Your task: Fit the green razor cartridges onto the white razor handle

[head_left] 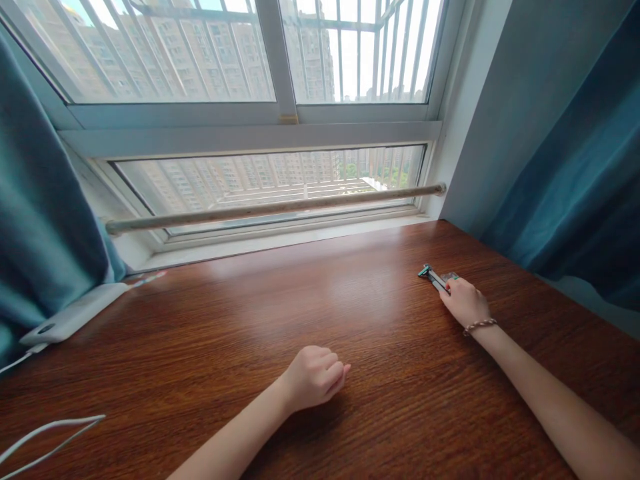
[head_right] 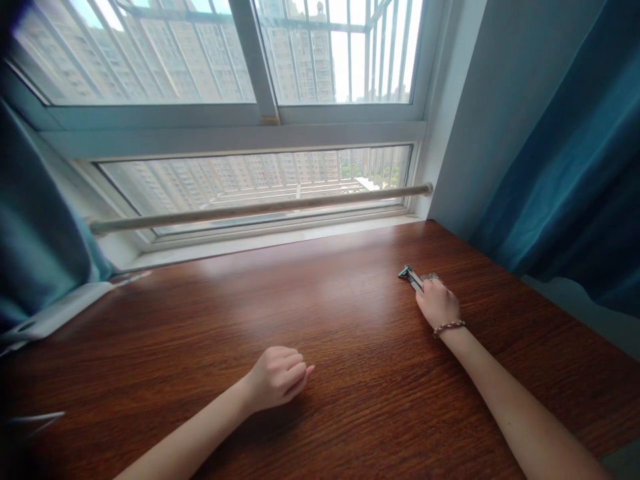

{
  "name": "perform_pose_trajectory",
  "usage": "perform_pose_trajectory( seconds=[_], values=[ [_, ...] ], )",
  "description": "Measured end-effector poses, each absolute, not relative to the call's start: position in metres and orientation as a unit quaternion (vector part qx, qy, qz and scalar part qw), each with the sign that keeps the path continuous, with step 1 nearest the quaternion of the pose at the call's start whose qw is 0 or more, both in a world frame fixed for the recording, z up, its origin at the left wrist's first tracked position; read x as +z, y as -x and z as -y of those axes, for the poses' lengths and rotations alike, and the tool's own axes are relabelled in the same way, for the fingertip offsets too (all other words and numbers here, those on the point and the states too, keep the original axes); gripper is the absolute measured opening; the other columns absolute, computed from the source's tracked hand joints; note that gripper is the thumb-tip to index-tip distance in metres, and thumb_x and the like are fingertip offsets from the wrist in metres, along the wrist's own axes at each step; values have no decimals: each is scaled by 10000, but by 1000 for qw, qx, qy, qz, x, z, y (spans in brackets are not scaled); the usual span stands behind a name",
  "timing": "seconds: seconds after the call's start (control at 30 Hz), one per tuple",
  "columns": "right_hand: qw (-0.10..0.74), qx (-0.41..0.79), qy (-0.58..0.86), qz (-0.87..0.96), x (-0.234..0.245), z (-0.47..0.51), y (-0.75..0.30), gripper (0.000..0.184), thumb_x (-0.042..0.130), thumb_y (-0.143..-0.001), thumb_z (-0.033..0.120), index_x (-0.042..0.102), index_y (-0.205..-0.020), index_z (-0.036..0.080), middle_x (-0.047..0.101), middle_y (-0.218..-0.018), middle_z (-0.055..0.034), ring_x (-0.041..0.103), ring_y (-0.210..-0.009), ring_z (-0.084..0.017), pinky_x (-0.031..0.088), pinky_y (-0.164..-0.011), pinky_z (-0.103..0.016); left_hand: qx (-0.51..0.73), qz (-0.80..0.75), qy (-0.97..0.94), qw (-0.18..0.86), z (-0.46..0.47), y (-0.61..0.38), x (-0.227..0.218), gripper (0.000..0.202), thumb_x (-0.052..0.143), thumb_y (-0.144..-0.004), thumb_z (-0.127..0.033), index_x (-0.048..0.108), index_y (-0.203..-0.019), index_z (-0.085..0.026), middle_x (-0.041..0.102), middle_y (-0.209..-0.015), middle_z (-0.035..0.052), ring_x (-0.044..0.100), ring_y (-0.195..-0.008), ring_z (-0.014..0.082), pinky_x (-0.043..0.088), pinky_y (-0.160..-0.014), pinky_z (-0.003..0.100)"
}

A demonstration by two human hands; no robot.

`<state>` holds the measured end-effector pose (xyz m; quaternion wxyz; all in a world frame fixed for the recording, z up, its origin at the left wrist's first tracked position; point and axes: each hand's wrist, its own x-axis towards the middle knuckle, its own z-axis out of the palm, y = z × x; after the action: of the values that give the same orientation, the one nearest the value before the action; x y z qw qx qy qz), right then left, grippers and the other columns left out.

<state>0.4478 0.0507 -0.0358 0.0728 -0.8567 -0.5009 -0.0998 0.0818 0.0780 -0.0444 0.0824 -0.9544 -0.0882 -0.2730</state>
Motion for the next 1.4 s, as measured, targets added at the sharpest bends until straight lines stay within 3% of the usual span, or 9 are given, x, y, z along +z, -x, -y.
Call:
perform_pose_trajectory(
  seconds=[0.83,1.1,1.27,1.4],
  values=[
    [95,-108,847,511,-48,-54,-450,180,465,-744,299,563,-758,148,564,-803,-100,552,-627,-188,347,-535,-275,-251,73,959,111,-76,-82,-43,256,494,-784,-178,378,-557,-167,426,-500,-28,344,-460,103,211,-448,266],
    [175,-76,823,535,-39,-58,-476,245,514,-727,401,584,-674,172,591,-718,-60,558,-635,-176,382,-567,-263,-241,64,960,128,-76,-83,-44,250,477,-801,-186,381,-571,-168,429,-510,-27,370,-464,100,222,-443,271],
    [269,-65,812,513,-32,-59,-521,234,524,-736,386,595,-778,167,620,-777,-41,572,-708,-144,423,-671,-230,-191,35,968,156,-84,-124,-34,217,406,-849,-216,430,-639,-167,472,-578,-4,448,-542,121,265,-451,274],
    [285,-40,815,502,-53,-61,-539,367,586,-675,416,587,-908,133,625,-849,-79,585,-760,-172,444,-688,-255,-140,1,976,164,-88,-196,-18,159,352,-857,-164,488,-773,-155,509,-741,43,488,-645,132,335,-487,270]
  ],
)
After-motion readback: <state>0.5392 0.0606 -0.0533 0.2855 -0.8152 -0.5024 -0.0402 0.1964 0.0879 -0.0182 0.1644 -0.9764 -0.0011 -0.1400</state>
